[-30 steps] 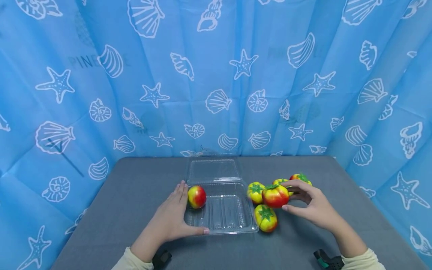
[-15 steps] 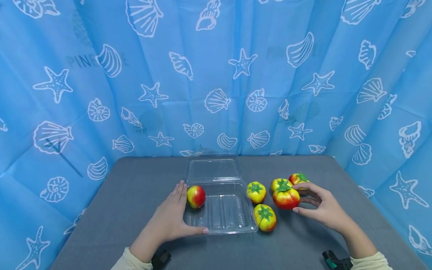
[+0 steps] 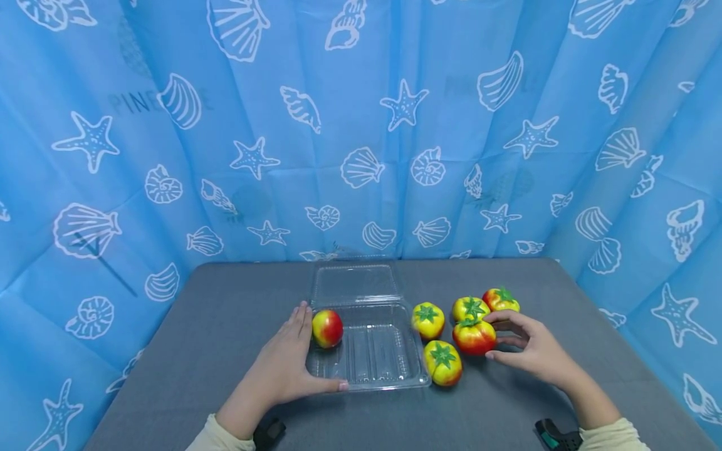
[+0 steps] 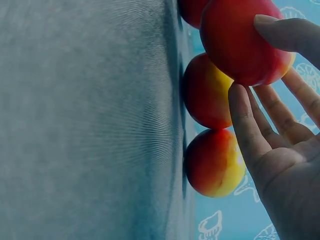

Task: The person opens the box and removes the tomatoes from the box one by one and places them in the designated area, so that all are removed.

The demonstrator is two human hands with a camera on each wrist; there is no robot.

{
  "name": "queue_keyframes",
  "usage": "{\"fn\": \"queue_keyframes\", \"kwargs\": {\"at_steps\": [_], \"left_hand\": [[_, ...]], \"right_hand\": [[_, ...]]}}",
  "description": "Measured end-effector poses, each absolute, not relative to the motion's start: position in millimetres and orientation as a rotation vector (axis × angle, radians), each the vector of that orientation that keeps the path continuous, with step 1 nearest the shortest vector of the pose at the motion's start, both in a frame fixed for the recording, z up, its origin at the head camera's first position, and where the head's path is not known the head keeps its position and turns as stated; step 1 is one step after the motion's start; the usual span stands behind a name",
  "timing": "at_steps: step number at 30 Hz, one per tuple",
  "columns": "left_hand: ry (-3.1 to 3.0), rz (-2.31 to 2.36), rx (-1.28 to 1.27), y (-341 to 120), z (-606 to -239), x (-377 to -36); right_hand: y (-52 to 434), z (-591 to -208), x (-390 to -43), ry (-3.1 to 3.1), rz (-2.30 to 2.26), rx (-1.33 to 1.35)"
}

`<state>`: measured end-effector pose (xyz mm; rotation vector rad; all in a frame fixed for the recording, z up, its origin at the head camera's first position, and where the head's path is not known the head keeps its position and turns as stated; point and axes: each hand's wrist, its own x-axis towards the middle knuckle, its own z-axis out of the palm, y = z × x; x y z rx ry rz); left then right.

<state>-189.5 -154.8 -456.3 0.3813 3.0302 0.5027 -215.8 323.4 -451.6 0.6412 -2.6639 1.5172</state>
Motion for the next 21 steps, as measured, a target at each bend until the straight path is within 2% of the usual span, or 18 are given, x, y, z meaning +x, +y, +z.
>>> {"fn": "queue_keyframes", "kwargs": {"at_steps": [21], "left_hand": [[3.024, 0.52, 0.371, -155.7, -457.7, -190.3]], "right_hand": [[325.9, -458.4, -221.0, -2.76, 1.532, 0.642]]}}
